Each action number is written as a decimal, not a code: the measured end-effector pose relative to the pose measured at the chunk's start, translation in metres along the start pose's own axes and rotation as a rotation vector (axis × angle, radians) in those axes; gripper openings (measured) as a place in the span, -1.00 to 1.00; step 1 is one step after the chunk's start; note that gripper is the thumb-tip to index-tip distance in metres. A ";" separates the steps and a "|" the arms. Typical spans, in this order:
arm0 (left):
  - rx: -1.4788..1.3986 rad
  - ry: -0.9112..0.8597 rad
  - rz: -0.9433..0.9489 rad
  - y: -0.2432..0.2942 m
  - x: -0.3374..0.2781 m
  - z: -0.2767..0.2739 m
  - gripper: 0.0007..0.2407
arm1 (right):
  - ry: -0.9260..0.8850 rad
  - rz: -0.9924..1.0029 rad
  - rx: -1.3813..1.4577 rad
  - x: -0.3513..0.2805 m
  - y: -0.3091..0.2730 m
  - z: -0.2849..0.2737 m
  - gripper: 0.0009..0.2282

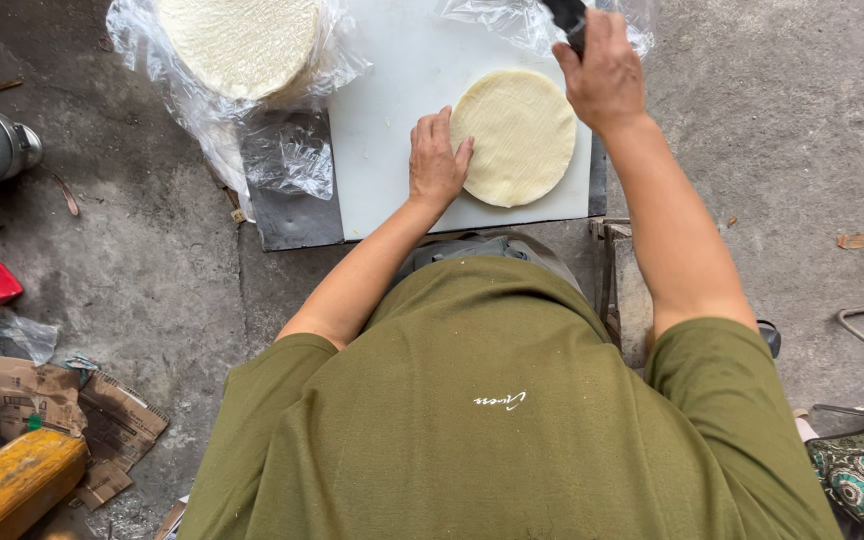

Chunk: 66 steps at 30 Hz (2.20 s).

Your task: The person cuts a flat round piece of dough into quarters using a knife and then folds the individual triangular pieces.

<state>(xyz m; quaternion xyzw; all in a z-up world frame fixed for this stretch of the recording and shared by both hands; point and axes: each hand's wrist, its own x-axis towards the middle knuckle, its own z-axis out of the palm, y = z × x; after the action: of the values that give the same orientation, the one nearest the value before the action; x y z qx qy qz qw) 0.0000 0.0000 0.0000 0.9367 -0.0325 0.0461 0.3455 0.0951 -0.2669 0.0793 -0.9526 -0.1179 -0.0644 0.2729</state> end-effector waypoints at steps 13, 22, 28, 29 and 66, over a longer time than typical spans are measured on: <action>0.097 -0.222 -0.326 0.033 0.053 -0.016 -0.62 | 0.125 0.711 0.124 -0.139 -0.039 0.034 -0.64; 0.101 -0.349 -0.390 0.045 0.070 -0.019 -0.64 | 0.241 0.644 0.022 -0.147 -0.041 0.053 -0.60; -0.051 -0.361 -0.445 0.034 0.084 -0.024 -0.73 | 0.221 0.769 0.217 -0.141 -0.051 0.049 -0.64; -0.086 -0.390 -0.483 0.032 0.083 -0.024 -0.77 | 0.220 0.773 0.216 -0.141 -0.054 0.049 -0.64; -0.114 -0.104 -0.406 -0.008 -0.018 -0.074 -0.52 | 0.217 0.285 -0.066 -0.153 -0.081 0.054 -0.58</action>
<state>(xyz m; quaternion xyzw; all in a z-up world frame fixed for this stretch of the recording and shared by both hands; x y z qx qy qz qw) -0.0221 0.0552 0.0488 0.9041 0.1365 -0.0747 0.3980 -0.0702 -0.2006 0.0457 -0.9557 0.0505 -0.1313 0.2587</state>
